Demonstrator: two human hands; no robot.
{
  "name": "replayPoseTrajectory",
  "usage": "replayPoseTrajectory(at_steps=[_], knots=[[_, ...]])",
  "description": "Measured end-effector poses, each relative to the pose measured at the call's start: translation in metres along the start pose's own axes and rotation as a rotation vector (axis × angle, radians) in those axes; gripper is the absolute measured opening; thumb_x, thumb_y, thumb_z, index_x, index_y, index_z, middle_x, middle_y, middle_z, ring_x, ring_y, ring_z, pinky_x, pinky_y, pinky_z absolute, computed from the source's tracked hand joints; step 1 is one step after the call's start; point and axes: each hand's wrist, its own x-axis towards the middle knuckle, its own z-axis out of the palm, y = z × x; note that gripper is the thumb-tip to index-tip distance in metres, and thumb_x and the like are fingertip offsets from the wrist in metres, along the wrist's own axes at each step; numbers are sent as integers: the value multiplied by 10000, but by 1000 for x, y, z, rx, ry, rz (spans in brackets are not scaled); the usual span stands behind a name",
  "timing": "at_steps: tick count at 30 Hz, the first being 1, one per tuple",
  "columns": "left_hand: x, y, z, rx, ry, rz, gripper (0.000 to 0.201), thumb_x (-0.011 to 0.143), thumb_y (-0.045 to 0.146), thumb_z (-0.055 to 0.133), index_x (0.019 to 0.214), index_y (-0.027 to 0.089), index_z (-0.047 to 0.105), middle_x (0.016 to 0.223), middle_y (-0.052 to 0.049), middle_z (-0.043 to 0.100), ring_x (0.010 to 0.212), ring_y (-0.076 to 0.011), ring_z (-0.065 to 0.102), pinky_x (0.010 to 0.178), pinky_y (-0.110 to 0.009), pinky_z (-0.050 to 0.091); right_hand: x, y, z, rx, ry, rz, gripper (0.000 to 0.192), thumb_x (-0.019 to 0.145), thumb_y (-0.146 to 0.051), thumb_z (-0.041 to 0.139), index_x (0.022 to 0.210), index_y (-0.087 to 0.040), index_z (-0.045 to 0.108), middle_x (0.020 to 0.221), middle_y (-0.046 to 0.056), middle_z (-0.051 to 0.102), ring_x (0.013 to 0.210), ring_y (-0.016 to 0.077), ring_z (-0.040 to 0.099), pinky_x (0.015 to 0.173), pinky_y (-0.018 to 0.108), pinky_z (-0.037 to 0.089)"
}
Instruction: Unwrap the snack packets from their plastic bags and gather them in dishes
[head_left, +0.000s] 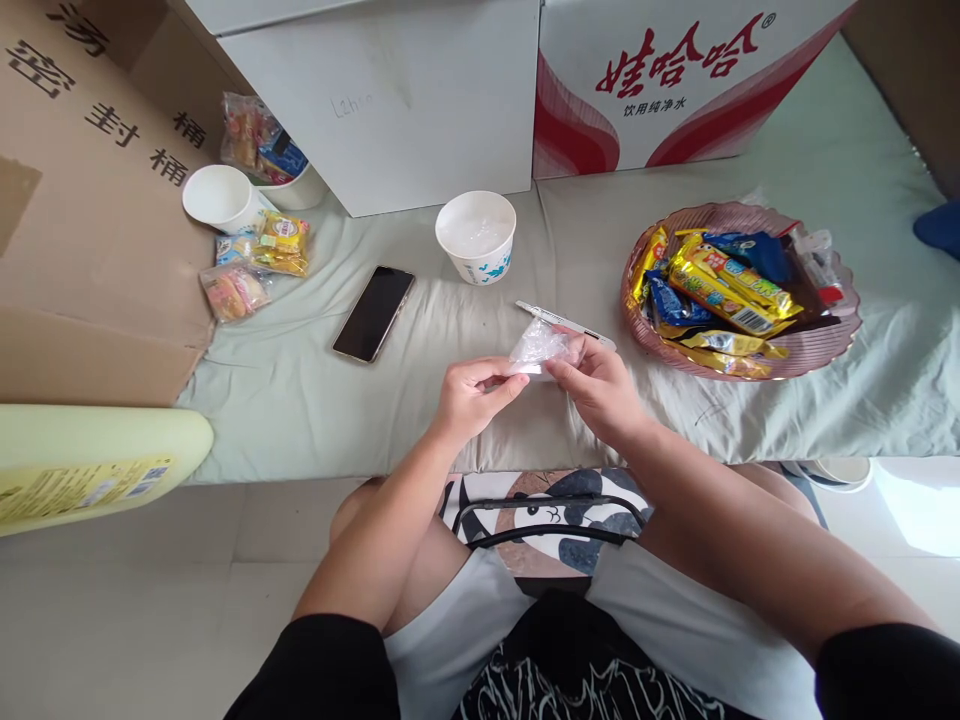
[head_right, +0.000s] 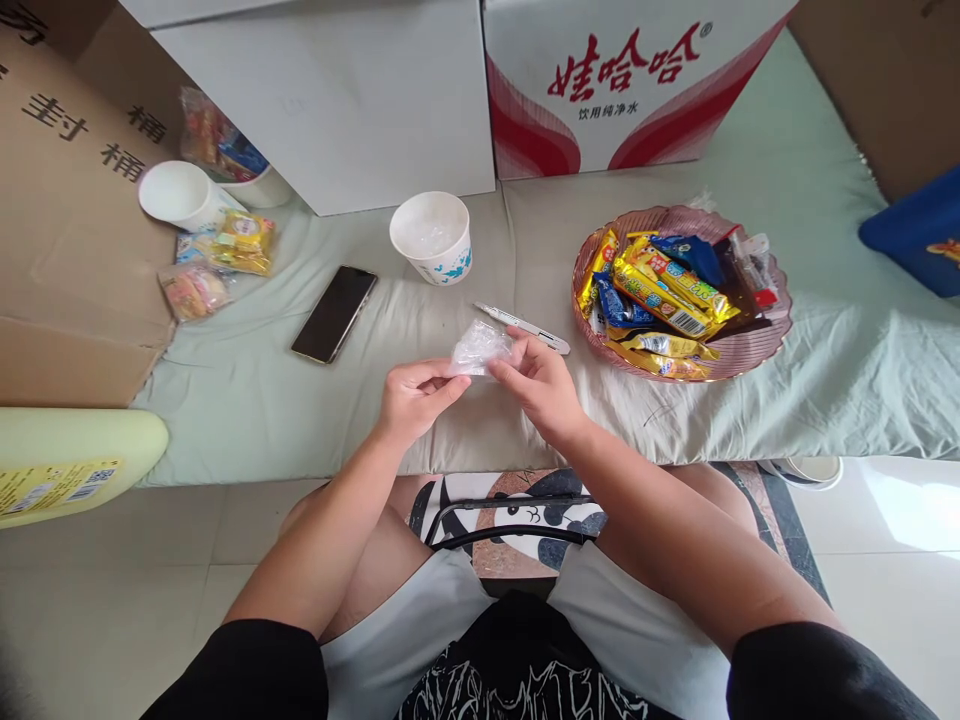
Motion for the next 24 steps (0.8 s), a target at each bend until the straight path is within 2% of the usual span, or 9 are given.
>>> replayPoseTrajectory(at_steps=[2, 4, 8, 12, 14, 17, 20, 22, 24], knots=[[0, -2, 1, -23, 20, -32, 254, 764, 418, 843, 812, 179, 775, 782, -59, 777, 682, -164, 702, 666, -287, 585, 1, 0, 2, 158, -6, 45, 445, 773, -451, 833, 808, -257, 434, 835, -7, 587, 814, 169, 605, 732, 302, 497], [2, -4, 1, -68, 24, -63, 326, 751, 444, 862, 914, 196, 730, 783, -38, 762, 669, -152, 693, 657, -277, 578, 0, -2, 4, 269, 5, 52, 475, 733, -388, 867, 898, -278, 435, 829, -44, 565, 725, 136, 562, 685, 277, 478], [7, -4, 1, -202, 45, -85, 587, 705, 508, 897, 1134, 263, 581, 818, 4, 725, 718, -145, 703, 699, -272, 578, -2, -7, 3, 246, -13, 42, 666, 693, -327, 891, 1178, -336, 434, 958, -30, 602, 792, 151, 589, 711, 290, 500], [10, -3, 0, -169, 65, -123, 592, 723, 489, 885, 1160, 271, 550, 830, 16, 692, 725, -137, 680, 700, -267, 558, -3, -10, -1, 144, -127, 90, 815, 687, -389, 895, 1320, -326, 385, 1038, 11, 630, 882, 189, 642, 784, 345, 536], [11, -2, 1, -155, 50, -136, 607, 732, 478, 873, 1198, 270, 544, 856, 8, 700, 727, -138, 669, 674, -263, 544, -2, -11, -3, 104, -129, 98, 761, 702, -428, 876, 1295, -305, 415, 1001, 11, 642, 842, 186, 644, 746, 337, 531], [10, -1, 6, -201, -12, -172, 690, 691, 487, 892, 1245, 259, 549, 959, -27, 731, 807, -162, 694, 715, -281, 558, 0, -13, -2, -9, -86, 90, 468, 759, -452, 808, 1079, -251, 532, 817, -23, 600, 692, 146, 571, 628, 292, 476], [10, -2, 11, -180, -80, -257, 554, 671, 493, 895, 1071, 200, 647, 944, -55, 744, 804, -176, 697, 730, -293, 564, 3, -16, 1, -55, -13, 33, 305, 779, -419, 749, 895, -230, 540, 772, -30, 565, 665, 122, 531, 614, 273, 456], [10, -4, 8, -107, -15, -260, 429, 698, 495, 864, 914, 182, 664, 839, -41, 723, 728, -156, 661, 687, -276, 544, 5, -16, 2, -25, 30, -3, 273, 778, -402, 715, 894, -234, 534, 814, -21, 590, 714, 129, 571, 660, 277, 482], [14, -4, -3, -18, 155, -191, 374, 710, 489, 830, 841, 194, 641, 759, -10, 678, 664, -134, 609, 642, -259, 514, 8, -15, 1, -10, 54, -3, 250, 786, -397, 678, 907, -238, 527, 854, -9, 623, 776, 144, 622, 713, 288, 504]])
